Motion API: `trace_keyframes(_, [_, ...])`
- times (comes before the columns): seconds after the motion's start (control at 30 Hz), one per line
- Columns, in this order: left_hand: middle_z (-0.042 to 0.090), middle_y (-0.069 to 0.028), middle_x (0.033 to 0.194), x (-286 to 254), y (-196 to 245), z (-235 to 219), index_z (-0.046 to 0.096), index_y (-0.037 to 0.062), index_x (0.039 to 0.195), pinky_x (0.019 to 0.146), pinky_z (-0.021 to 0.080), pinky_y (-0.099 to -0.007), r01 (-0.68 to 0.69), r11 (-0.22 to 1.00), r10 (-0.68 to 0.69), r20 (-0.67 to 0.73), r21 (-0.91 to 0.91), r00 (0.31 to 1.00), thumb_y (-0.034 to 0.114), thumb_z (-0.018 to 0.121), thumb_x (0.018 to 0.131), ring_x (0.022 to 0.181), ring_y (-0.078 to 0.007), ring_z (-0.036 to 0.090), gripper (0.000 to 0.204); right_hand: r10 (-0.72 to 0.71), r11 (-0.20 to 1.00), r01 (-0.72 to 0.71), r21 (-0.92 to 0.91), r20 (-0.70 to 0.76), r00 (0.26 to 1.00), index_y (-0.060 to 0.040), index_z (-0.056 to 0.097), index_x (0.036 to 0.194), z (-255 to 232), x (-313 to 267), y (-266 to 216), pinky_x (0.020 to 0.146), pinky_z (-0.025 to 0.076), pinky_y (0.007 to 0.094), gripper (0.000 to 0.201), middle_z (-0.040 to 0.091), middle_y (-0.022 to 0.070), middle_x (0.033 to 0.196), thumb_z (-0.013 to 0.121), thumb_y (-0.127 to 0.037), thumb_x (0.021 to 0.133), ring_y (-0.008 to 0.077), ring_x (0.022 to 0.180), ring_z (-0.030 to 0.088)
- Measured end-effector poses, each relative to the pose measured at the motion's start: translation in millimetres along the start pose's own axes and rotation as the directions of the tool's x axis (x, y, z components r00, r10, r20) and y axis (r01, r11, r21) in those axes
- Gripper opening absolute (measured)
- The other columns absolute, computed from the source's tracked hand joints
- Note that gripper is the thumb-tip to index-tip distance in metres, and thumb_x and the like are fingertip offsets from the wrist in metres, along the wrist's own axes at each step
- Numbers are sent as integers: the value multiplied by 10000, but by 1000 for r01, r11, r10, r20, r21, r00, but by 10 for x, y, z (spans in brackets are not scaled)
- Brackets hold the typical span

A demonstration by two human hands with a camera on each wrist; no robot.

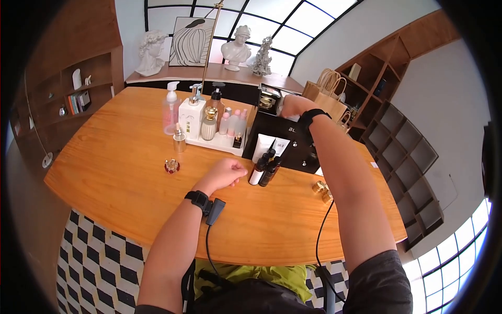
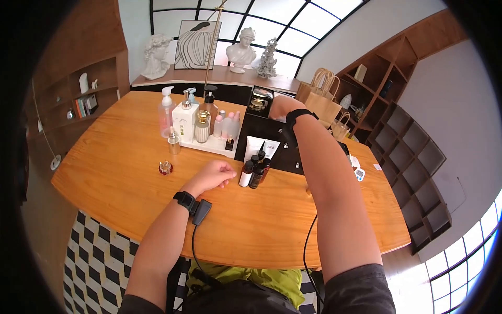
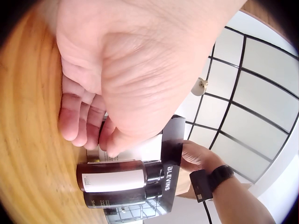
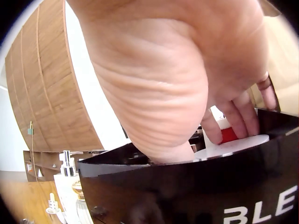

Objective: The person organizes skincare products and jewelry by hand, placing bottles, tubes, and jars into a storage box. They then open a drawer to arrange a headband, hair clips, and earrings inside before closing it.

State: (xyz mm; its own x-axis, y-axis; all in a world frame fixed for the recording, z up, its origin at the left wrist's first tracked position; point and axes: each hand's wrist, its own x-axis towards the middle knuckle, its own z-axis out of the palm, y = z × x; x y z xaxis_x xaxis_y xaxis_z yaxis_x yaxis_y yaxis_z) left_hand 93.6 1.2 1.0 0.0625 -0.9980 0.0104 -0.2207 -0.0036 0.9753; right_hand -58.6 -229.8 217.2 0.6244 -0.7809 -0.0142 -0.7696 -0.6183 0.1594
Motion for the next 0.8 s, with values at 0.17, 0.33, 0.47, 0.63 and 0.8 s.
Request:
trace_keyframes(0.17, [715,-50,912,-15,38,-5,715,-30,1104,643,547,-271,4,1000,-4,-2,15,1000,239,712,1026,767,-112,667,280,7,1000,-7,1,7,1000,26,774,1141,78,91,24,918,580,460,471,766,240,1165,721,-253,766,408,1094,734])
trace_keyframes(0.33, [716,-53,921,2,23,-6,716,-35,1124,648,551,-273,8,999,-8,9,31,1000,236,708,1027,769,-115,665,288,61,996,-58,67,-53,997,-4,764,1197,33,55,-28,1058,493,567,547,732,196,1319,802,-268,719,401,1256,677])
trace_keyframes(0.47, [717,-54,933,40,-56,3,711,-36,1136,650,553,-272,-2,1000,2,24,-13,1000,238,706,1028,777,-114,667,294,73,992,-40,117,-288,955,-69,605,1446,-269,-291,-75,1101,434,593,859,710,216,1337,874,-318,669,403,1313,634])
trace_keyframes(0.63, [715,-50,918,3,25,-2,710,-29,1109,649,553,-265,6,999,-6,14,31,1000,242,713,1026,766,-111,663,283,-167,968,248,47,-621,766,-113,519,1513,-313,-912,-68,1086,459,518,894,622,187,1323,902,-267,719,385,1274,608])
trace_keyframes(0.8, [704,-33,883,9,-5,-6,719,-18,1076,644,549,-257,-8,999,7,34,33,999,244,716,1024,759,-103,657,267,-352,911,413,-17,-554,755,-97,524,1482,-22,-1724,18,1036,478,515,841,629,205,1253,895,-237,741,404,1199,620])
